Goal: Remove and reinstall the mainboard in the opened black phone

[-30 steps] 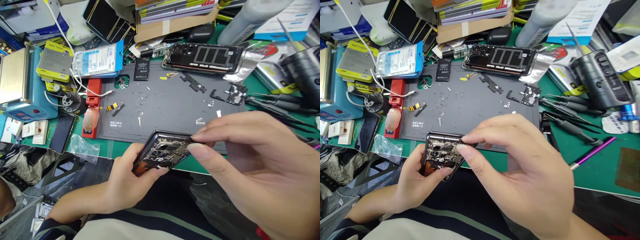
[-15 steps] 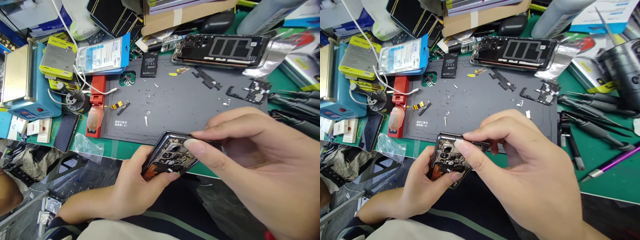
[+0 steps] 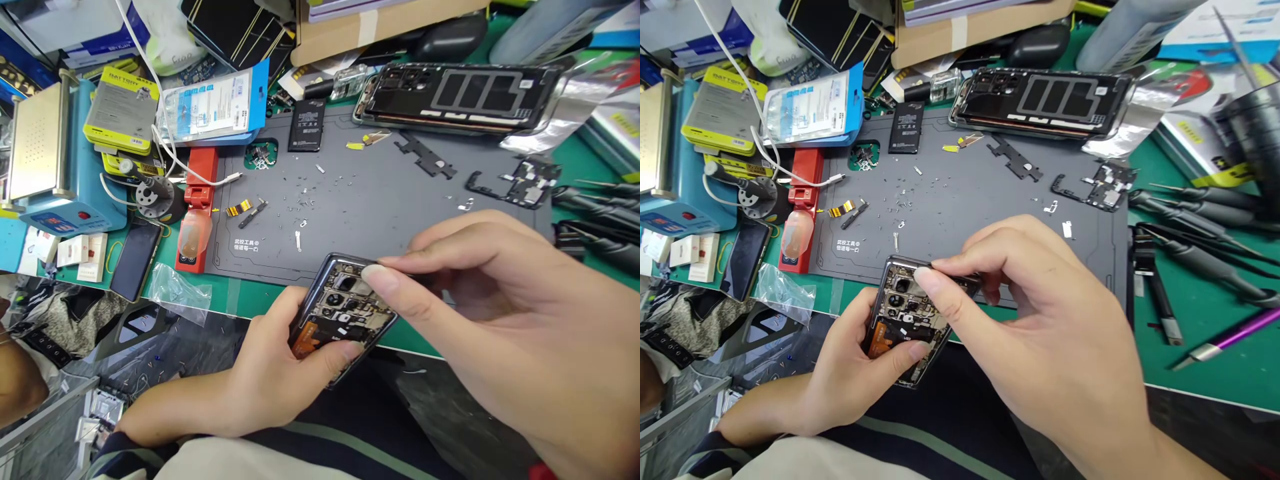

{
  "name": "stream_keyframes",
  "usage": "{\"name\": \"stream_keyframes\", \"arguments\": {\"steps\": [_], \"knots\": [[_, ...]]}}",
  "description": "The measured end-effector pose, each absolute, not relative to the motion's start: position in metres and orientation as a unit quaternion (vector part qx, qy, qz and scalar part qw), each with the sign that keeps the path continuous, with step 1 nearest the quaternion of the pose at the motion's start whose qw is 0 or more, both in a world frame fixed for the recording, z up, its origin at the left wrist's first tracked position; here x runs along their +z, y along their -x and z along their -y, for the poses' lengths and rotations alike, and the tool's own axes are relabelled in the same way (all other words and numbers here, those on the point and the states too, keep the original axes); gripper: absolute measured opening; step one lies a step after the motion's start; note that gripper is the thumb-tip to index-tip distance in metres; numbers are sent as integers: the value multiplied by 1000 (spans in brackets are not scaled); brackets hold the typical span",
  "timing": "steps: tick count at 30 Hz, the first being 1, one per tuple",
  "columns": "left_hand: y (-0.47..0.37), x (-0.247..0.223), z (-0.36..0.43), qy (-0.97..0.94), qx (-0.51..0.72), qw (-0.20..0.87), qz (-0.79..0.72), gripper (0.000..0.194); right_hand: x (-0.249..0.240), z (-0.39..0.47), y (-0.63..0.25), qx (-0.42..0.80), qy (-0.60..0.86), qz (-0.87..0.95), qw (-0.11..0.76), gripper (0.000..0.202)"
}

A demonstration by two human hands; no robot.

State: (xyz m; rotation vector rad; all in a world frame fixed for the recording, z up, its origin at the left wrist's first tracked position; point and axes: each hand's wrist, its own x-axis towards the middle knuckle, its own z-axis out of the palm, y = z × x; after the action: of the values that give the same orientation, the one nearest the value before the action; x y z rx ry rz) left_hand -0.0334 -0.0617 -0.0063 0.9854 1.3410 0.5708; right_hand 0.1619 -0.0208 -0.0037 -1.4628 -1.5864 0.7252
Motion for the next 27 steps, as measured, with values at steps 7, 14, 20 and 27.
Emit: {"name": "stream_keyframes", "arguments": {"steps": [7,14,20,27], "knots": [[33,-6,55,-354,254,714,-548,38,-1,14,-166,321,569,644,397,13],[31,1,48,-243,259,802,-481,48,-4,22,-174,346,591,619,383,12],[30,4,45,-199,238,819,-484,61,-1,26,-174,370,616,596,359,11],[31,5,45,-209,230,824,-474,64,-7,27,-180,386,619,587,351,15]]}}
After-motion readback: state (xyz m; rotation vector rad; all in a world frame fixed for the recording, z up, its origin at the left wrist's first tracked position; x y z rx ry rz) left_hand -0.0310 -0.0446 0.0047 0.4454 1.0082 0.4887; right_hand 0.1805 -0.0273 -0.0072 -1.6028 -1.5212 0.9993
